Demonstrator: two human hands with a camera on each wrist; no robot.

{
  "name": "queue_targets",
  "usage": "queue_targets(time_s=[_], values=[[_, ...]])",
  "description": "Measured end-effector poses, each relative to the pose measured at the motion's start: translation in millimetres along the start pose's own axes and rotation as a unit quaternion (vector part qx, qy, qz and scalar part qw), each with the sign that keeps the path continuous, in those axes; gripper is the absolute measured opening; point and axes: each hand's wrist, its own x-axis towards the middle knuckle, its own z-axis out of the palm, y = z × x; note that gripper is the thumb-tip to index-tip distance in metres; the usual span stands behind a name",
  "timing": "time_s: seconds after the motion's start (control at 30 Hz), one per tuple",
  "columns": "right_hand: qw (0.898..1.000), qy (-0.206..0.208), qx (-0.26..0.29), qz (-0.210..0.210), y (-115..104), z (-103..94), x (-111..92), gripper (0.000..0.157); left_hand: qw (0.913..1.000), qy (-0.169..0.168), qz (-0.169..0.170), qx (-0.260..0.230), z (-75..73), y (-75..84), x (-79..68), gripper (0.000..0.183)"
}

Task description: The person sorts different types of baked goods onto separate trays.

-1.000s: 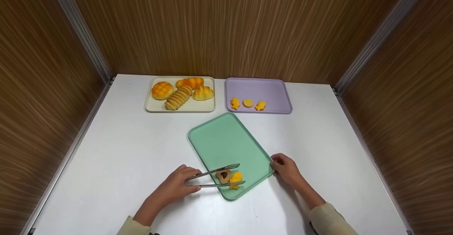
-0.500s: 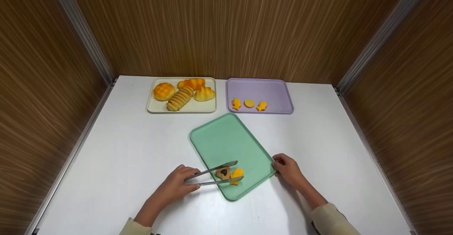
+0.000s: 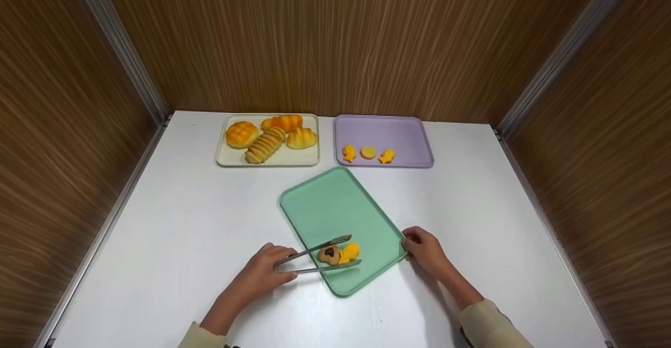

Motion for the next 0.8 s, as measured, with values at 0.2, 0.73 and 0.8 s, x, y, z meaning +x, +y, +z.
queue_targets(time_s=[0.2, 0.73, 0.8], values=[[1.0, -0.006, 0.006, -0.001, 1, 0.0, 1, 0.021, 0.9999, 0.006, 0.006, 0.015, 4.4, 0.5, -0.4, 0.037], [1.0, 0.003, -0.007, -0.008, -1, -0.5, 0, 0.02, 0.9979, 0.026, -0.003, 0.059, 12.4, 8.3, 20.9, 0.035], [1.0, 0.001, -0.004, -0.007, -1, 0.3, 0, 0.021, 0.998, 0.021, 0.002, 0.059, 13.9, 10.0, 22.8, 0.032]])
